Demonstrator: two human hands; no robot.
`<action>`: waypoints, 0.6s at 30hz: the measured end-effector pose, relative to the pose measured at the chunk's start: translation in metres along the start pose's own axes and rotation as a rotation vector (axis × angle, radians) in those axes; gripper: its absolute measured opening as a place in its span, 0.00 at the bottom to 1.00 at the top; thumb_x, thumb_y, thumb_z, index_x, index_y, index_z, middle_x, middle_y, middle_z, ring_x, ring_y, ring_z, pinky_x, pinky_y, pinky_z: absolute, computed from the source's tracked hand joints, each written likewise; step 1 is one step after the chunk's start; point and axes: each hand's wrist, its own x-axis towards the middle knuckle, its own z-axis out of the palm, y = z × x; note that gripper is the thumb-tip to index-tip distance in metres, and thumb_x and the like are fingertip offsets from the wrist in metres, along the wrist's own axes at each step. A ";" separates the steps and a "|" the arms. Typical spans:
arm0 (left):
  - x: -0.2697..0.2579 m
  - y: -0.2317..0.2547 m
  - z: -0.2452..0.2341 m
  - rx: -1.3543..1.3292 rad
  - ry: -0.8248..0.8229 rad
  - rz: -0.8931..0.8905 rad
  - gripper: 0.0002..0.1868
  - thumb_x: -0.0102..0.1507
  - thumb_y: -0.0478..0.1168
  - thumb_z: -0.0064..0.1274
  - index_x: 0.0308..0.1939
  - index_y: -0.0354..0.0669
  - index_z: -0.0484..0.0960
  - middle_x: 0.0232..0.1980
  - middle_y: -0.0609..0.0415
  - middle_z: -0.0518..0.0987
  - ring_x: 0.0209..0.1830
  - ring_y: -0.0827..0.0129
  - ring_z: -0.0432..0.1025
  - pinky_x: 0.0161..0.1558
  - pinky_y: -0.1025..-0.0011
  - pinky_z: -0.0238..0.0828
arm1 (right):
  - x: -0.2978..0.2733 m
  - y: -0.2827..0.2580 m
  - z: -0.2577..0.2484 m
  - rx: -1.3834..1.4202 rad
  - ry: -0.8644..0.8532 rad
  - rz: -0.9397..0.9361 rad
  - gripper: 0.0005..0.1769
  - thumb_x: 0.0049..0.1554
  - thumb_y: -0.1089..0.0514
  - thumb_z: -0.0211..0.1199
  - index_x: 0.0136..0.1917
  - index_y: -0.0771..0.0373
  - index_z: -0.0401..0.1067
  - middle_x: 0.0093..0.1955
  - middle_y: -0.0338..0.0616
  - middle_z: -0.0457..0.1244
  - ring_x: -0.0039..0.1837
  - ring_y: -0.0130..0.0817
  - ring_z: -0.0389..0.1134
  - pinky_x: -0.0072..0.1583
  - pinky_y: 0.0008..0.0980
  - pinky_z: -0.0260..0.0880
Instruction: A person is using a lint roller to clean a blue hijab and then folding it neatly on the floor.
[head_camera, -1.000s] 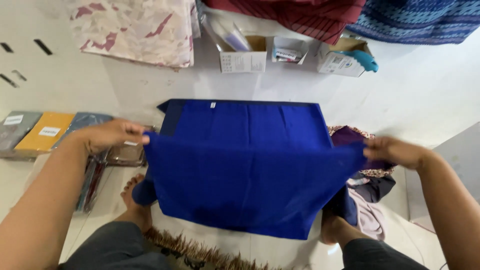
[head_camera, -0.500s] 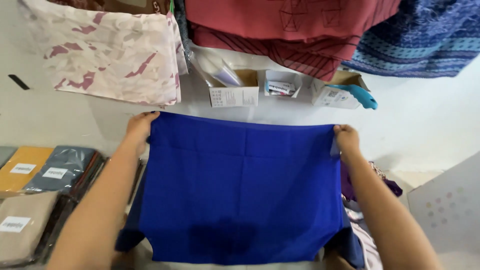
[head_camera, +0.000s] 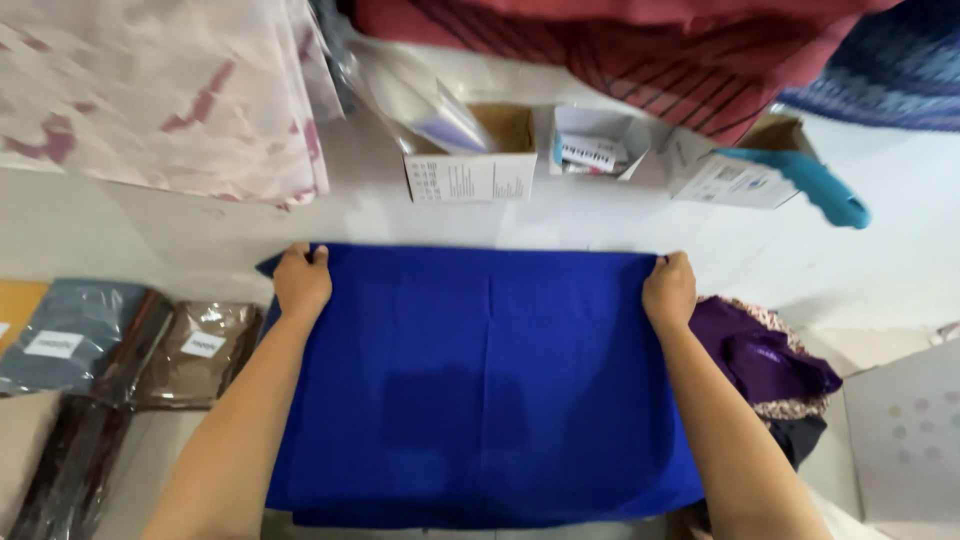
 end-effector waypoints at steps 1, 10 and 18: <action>-0.004 0.002 0.000 0.055 0.020 0.018 0.20 0.74 0.47 0.45 0.58 0.33 0.79 0.55 0.36 0.79 0.61 0.44 0.72 0.62 0.49 0.64 | -0.005 -0.007 -0.003 -0.077 0.011 -0.025 0.11 0.72 0.56 0.46 0.54 0.64 0.65 0.47 0.53 0.65 0.54 0.55 0.71 0.54 0.52 0.73; 0.000 -0.015 0.020 0.302 0.116 0.070 0.15 0.74 0.45 0.47 0.57 0.40 0.81 0.53 0.45 0.81 0.56 0.50 0.72 0.60 0.49 0.48 | -0.009 0.000 0.009 -0.415 0.098 -0.205 0.08 0.70 0.58 0.50 0.53 0.63 0.66 0.44 0.46 0.62 0.49 0.49 0.71 0.51 0.47 0.74; 0.007 -0.018 0.002 0.381 0.061 0.026 0.22 0.68 0.58 0.51 0.57 0.49 0.83 0.59 0.41 0.78 0.60 0.40 0.69 0.56 0.43 0.55 | 0.008 0.024 0.029 -0.486 0.288 -0.309 0.11 0.62 0.53 0.61 0.50 0.60 0.66 0.43 0.44 0.61 0.47 0.49 0.70 0.48 0.47 0.73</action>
